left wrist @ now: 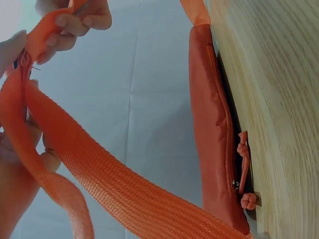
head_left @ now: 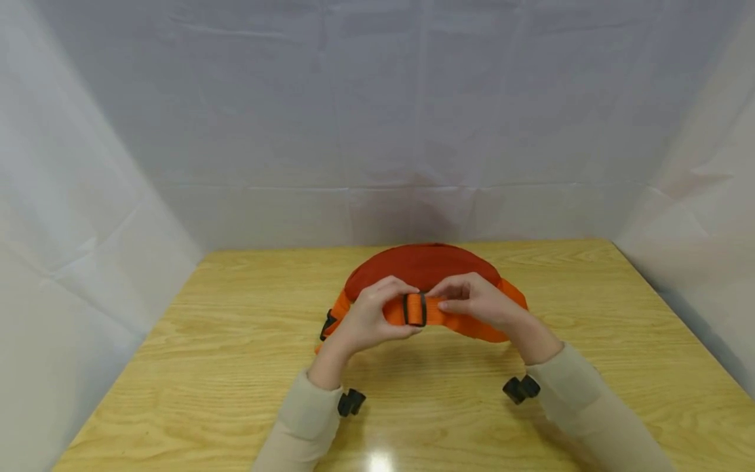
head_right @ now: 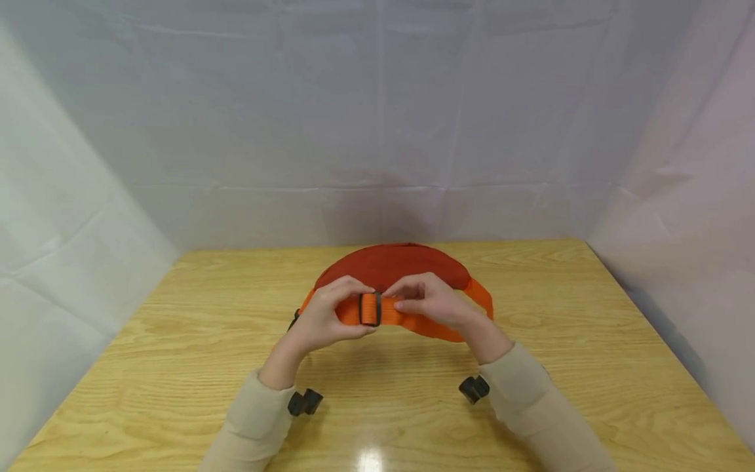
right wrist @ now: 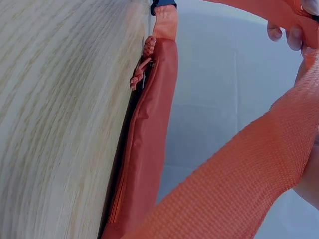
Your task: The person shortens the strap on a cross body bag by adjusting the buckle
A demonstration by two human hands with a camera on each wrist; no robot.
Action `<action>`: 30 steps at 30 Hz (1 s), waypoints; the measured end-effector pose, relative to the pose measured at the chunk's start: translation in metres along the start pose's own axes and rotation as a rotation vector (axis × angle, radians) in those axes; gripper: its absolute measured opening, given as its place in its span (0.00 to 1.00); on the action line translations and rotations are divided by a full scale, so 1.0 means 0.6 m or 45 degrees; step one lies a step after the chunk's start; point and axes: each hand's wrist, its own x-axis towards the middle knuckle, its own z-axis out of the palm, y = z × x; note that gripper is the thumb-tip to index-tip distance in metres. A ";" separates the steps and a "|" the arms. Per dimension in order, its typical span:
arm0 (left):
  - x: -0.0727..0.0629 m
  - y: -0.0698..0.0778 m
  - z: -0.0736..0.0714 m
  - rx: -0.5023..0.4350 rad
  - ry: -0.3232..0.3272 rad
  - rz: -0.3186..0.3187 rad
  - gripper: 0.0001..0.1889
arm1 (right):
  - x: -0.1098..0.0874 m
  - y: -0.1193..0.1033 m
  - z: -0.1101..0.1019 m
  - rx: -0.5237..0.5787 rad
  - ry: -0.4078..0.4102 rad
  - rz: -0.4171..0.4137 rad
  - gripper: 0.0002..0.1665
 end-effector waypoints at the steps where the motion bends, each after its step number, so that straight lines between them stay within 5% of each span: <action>1: 0.000 0.001 0.000 -0.010 0.002 -0.002 0.23 | 0.001 0.000 0.000 -0.014 0.009 0.006 0.14; 16: 0.011 0.014 0.005 -0.057 0.011 -0.015 0.24 | 0.011 -0.010 0.009 0.043 0.051 0.028 0.11; 25: 0.003 -0.004 0.003 -0.067 0.032 -0.034 0.24 | -0.001 0.004 -0.002 0.016 -0.237 -0.158 0.26; 30: 0.004 -0.007 0.000 -0.029 0.019 -0.009 0.24 | -0.004 0.006 -0.003 -0.015 -0.173 -0.168 0.22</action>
